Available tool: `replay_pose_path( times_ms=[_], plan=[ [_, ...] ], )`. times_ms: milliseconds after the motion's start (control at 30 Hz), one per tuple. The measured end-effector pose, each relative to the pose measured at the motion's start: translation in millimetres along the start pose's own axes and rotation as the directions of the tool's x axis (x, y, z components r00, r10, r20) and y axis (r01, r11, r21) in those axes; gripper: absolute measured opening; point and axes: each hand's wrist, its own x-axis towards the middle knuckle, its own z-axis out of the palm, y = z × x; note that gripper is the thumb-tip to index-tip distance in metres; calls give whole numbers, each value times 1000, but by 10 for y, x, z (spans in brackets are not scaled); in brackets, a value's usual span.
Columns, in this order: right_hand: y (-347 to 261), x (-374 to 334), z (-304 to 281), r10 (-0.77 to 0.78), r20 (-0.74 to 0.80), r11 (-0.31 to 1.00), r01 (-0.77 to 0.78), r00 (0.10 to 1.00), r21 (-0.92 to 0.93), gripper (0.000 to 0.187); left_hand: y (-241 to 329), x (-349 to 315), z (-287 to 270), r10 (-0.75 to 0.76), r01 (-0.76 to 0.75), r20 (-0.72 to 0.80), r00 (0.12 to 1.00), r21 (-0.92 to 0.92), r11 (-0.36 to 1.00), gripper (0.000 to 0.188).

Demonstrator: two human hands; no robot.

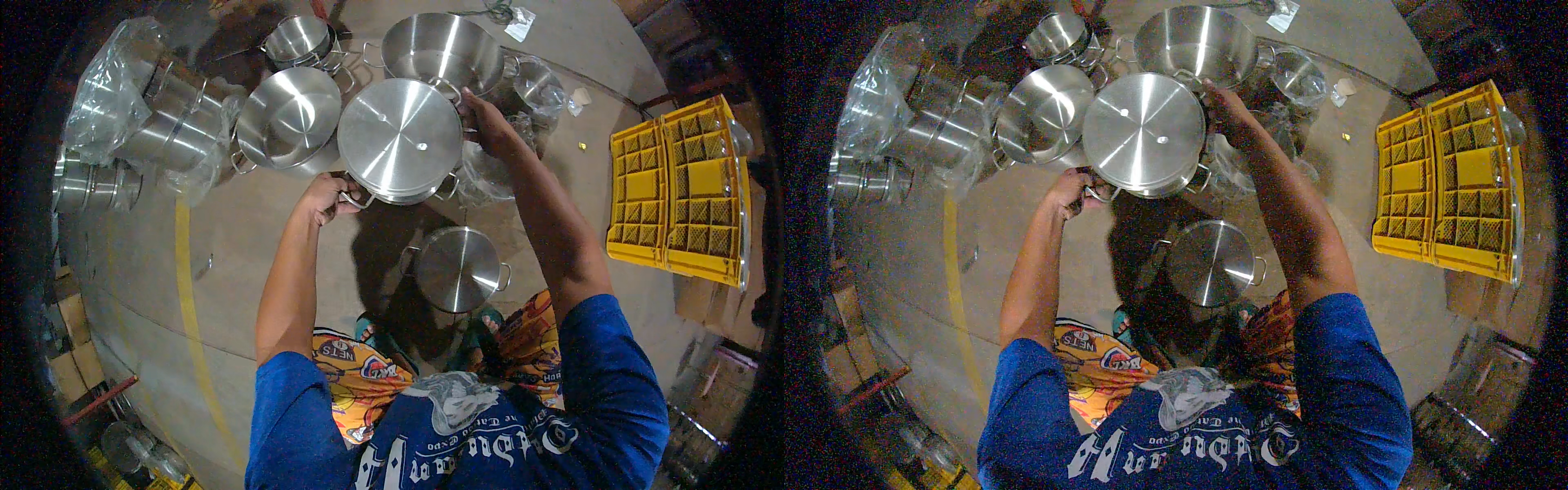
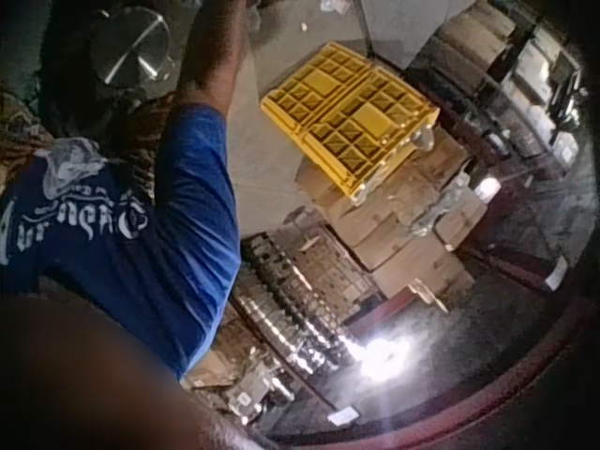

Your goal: The person picks up stainless steel pots and lids from the floor and stacks them into a yellow crate. They also unwrap plastic-wrapped items and place them on the floor or in the crate.

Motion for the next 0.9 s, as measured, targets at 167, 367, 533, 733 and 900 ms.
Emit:
replay_pose_path(
  times_ms=[167,367,533,733,900],
  plan=[
    [133,-17,35,-47,-21,998,47,999,41,51,-23,28,42,-17,17,1,1000,-36,999,21],
    [216,1,-20,10,64,999,-13,998,41,46,-63,61,1,-27,28,52,998,-22,999,18],
    [273,-25,37,21,41,999,-23,999,50,47,-178,170,-43,-22,24,34,999,-35,999,17],
    [304,23,19,38,38,997,-40,999,69,52,-177,209,-54,-24,25,31,999,-41,999,19],
    [308,87,13,65,-32,997,-64,997,39,57,-149,196,-17,-41,40,-12,999,-26,999,19]
  ],
)
